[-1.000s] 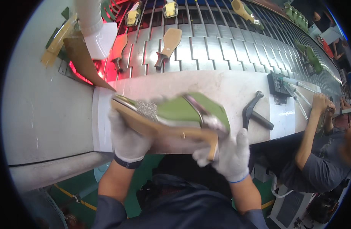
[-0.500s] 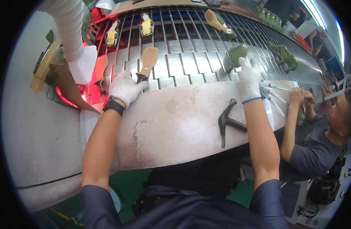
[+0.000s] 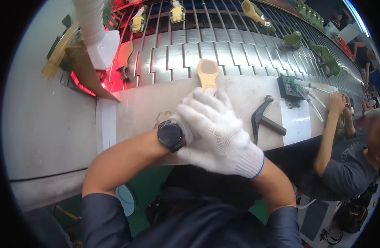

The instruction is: The person assembles high-heeled shoes by taking lasted shoe uppers and soles from a conveyor, attaching each sole onto the shoe bottom by hand, and hammering along the edges and heels with a hammer.

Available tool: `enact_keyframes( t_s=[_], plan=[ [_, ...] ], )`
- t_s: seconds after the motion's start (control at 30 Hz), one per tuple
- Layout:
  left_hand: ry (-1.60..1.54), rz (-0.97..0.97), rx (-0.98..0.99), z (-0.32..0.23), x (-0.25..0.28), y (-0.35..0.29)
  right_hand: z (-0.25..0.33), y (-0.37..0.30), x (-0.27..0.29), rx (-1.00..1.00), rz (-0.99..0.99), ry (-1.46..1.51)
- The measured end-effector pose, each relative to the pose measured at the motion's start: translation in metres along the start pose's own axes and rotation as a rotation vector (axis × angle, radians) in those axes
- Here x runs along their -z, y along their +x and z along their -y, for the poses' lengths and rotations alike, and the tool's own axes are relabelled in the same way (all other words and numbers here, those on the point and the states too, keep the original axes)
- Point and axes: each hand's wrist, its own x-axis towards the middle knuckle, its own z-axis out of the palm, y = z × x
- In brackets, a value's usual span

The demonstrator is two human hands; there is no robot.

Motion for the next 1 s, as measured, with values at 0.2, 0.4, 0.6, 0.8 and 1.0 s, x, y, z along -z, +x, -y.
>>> enact_keyframes(
  t_s=[0.2,0.4,0.6,0.8,1.0],
  plan=[
    [0.780,0.003,-0.336,-0.016,-0.012,-0.017,0.003,0.012,0.013,0.032,0.210,0.017],
    [0.841,0.000,-0.386,-0.021,-0.016,-0.047,0.022,-0.001,0.006,0.086,0.219,0.026],
    [0.777,-0.009,-0.385,-0.016,-0.022,-0.033,0.010,-0.013,-0.003,0.082,0.129,0.010],
    [0.801,-0.283,-0.462,-0.016,-0.037,-0.025,-0.030,-0.074,-0.048,-0.507,-0.496,0.488],
    [0.711,-0.336,-0.479,-0.009,-0.035,-0.041,-0.036,-0.078,-0.058,-0.514,-0.450,0.412]
  ],
)
